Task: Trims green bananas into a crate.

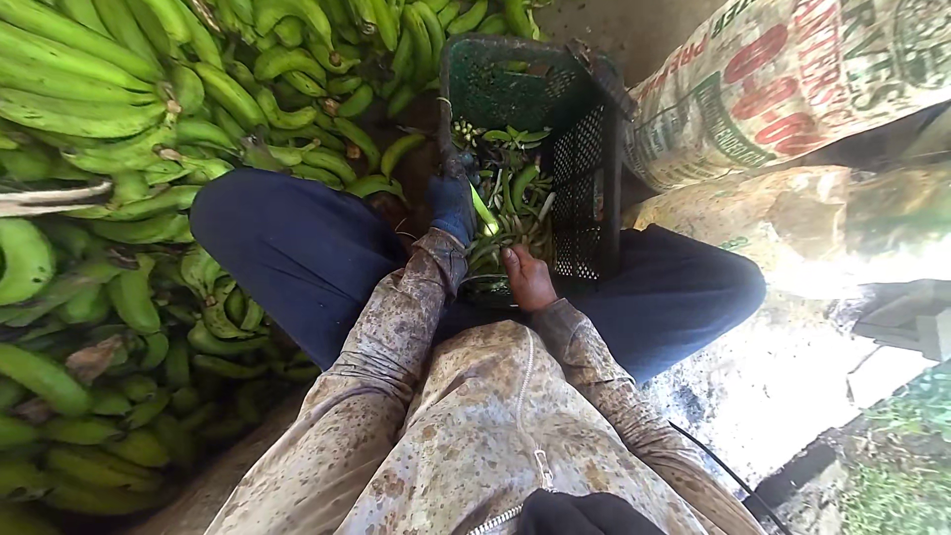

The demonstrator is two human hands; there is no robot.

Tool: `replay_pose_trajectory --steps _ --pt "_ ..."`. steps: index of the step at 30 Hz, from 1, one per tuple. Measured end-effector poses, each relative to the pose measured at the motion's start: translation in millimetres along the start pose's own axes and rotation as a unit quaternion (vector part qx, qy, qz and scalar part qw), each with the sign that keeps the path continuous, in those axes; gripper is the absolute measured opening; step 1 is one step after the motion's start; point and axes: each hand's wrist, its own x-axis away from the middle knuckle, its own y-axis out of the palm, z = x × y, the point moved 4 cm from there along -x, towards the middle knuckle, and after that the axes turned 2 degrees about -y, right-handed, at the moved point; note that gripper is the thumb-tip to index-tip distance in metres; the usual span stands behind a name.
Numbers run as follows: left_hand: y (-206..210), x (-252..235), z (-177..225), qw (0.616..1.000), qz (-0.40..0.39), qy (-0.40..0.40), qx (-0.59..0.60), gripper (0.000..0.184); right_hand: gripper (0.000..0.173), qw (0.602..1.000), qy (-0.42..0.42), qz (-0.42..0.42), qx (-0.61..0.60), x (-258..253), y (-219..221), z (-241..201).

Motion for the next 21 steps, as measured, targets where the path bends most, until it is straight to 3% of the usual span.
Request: replay_pose_trajectory --steps 3,7,13,18,21 --pt "8.1 10.8 -12.0 0.996 -0.039 -0.07 0.033 0.052 0.048 0.999 0.027 -0.033 -0.01 -16.1 0.4 6.2" --pt "10.1 10.4 -27.5 0.985 -0.1 -0.138 0.017 0.071 0.048 0.999 0.015 -0.027 0.016 -28.8 -0.8 12.8" --pt "17.8 31.8 -30.8 0.973 -0.118 -0.195 0.03 0.068 0.05 0.997 0.057 -0.025 0.042 -35.6 -10.1 20.2" --pt "11.9 36.9 -20.7 0.924 -0.271 -0.192 -0.192 0.067 0.059 0.975 0.201 -0.042 0.086 -30.9 -27.2 19.9" --pt "6.0 31.3 -25.8 0.883 -0.299 -0.2 -0.301 0.058 0.059 0.958 0.199 -0.055 0.197 -25.9 -36.5 14.1"
